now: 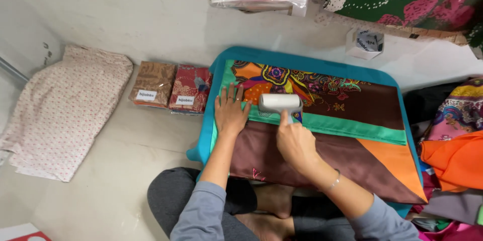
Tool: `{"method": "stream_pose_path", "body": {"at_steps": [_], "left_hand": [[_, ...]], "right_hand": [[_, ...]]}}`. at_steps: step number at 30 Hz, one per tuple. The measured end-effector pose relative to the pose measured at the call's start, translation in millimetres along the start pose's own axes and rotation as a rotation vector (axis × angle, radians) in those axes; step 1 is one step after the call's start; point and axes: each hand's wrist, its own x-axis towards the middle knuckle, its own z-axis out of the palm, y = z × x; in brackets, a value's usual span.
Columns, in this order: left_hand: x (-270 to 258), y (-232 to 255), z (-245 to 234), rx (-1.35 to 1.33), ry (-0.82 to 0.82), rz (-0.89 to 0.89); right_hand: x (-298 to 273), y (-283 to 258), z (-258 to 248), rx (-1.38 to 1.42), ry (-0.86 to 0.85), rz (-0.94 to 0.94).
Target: Cleaning a piece of fabric with a lint roller and then folding it neatly.
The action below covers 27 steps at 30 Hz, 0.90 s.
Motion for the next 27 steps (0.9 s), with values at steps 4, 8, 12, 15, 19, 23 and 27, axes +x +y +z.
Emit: {"method": "stream_pose_path", "body": {"at_steps": [4, 8, 12, 15, 19, 23, 27], "left_hand": [[-1, 2, -12, -0.025, -0.059, -0.005], [0, 5, -28, -0.091, -0.113, -0.008], [3, 5, -29, -0.095, -0.158, -0.020], [5, 7, -33, -0.064, -0.197, -0.028], [4, 8, -34, -0.079, -0.184, -0.040], [2, 6, -29, -0.080, -0.166, -0.036], [4, 3, -28, -0.064, -0.162, -0.022]], "right_hand": [[34, 24, 31, -0.107, 0.054, 0.023], [114, 59, 55, -0.034, -0.018, 0.132], [90, 63, 42, 0.007, 0.019, 0.078], [19, 43, 3, -0.074, 0.061, 0.058], [-17, 58, 9, -0.083, 0.001, 0.105], [42, 108, 50, -0.073, -0.011, 0.169], [90, 158, 86, -0.056, -0.057, 0.272]]}}
